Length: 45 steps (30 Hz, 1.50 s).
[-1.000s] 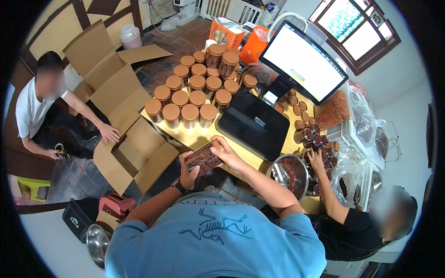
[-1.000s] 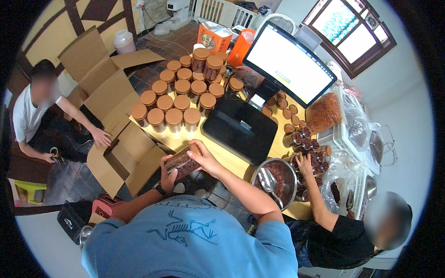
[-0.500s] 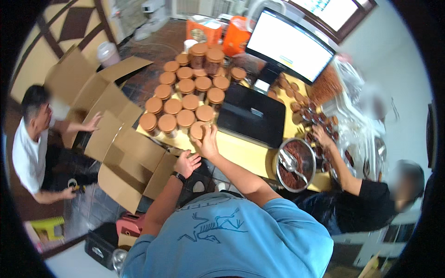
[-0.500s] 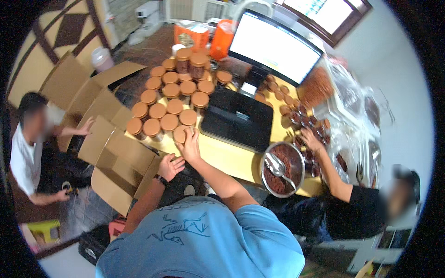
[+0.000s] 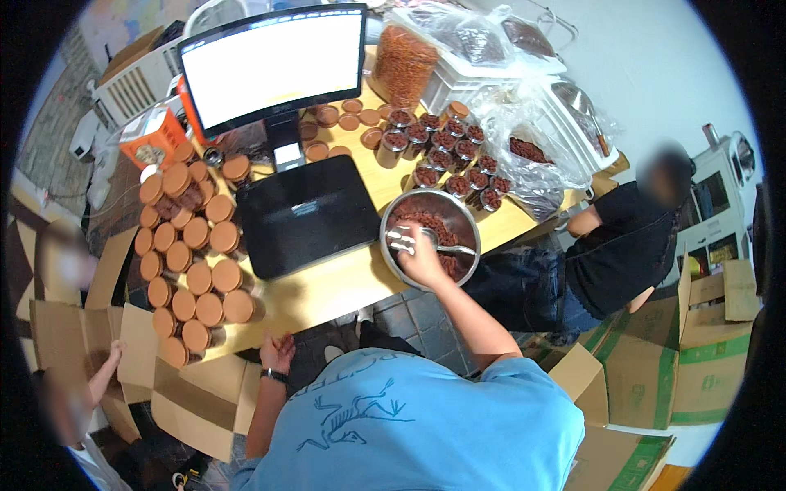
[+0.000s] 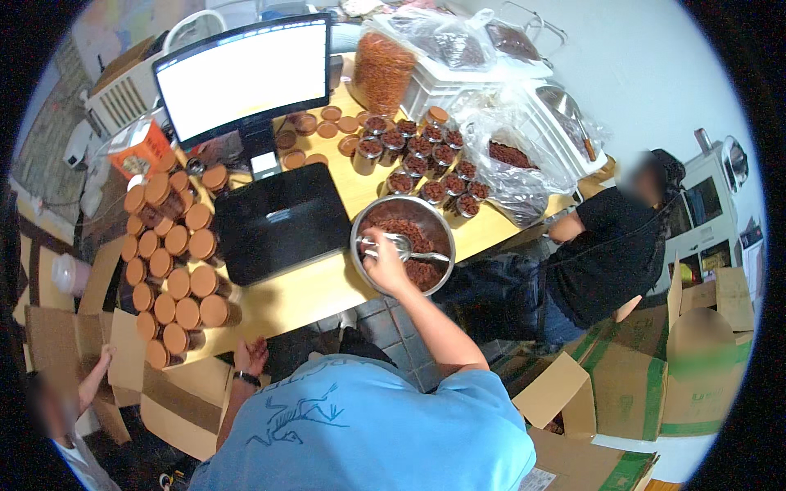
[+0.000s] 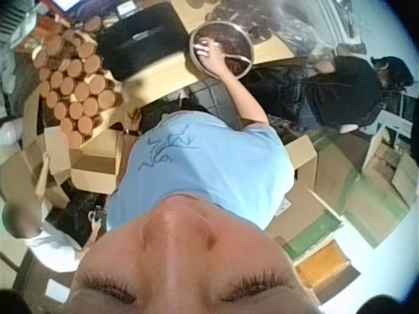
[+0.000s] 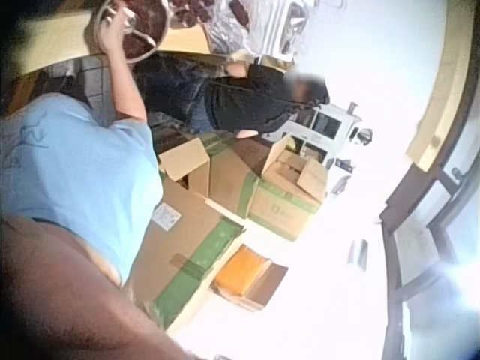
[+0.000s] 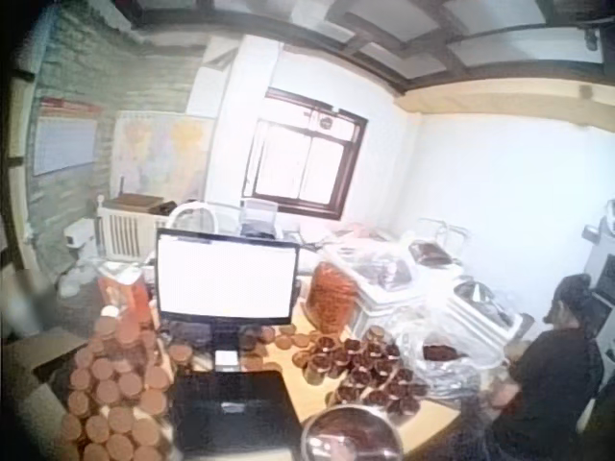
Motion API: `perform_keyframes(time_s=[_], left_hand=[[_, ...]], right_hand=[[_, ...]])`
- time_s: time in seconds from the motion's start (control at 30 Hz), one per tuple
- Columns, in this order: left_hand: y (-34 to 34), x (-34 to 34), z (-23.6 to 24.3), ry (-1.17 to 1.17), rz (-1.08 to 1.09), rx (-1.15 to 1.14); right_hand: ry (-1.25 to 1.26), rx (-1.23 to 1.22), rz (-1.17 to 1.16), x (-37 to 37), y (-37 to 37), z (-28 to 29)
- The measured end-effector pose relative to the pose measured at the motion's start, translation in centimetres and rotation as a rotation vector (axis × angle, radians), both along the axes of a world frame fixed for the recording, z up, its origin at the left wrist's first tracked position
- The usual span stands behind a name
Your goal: The person scoops a brown granular substance from a large metal bowl into small clear jars using a metal scoop. They place each filled jar on a digital scale, adjust the contents, and then seal the jar with a brown lid. The sealed jars are then placed into a cardboard box.
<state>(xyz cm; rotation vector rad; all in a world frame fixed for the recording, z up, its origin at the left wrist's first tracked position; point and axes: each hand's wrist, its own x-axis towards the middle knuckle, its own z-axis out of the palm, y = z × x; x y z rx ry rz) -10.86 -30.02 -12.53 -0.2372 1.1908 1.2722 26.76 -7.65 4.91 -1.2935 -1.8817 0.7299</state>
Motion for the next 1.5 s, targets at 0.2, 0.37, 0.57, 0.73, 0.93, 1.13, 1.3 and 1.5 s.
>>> perform_keyframes(time_s=[0.2,0.37,0.57,0.73,0.93,1.13,1.3,1.5], left_hand=[[3.9,7.0,8.2,0.225,-0.574,0.069],[9.1,9.6,7.9,0.171,-0.703,0.047],[14.3,13.0,10.3,0.321,-0.686,0.062],[16.4,14.3,12.0,0.370,-0.723,0.037],[14.9,14.1,11.2,0.352,-0.680,0.051],[12.2,12.7,9.9,0.353,-0.654,0.140],[10.8,10.8,9.8,0.322,-0.640,0.197],[8.3,7.2,10.2,0.325,-0.572,0.222]], right_hand=[[-0.206,0.000,-0.577,15.2,14.4,-2.7],[-0.362,-0.139,-0.692,21.7,22.2,-4.0],[-0.399,-0.322,-0.711,15.1,29.1,-4.8],[-0.481,-0.699,-0.827,10.4,32.4,-4.8],[-0.539,-0.444,-0.836,10.6,31.1,-2.2],[-0.733,-0.005,-0.657,8.4,27.4,7.6],[-0.475,0.164,-0.252,-0.1,22.6,14.0],[-0.385,0.002,0.136,-13.4,18.7,8.7]])
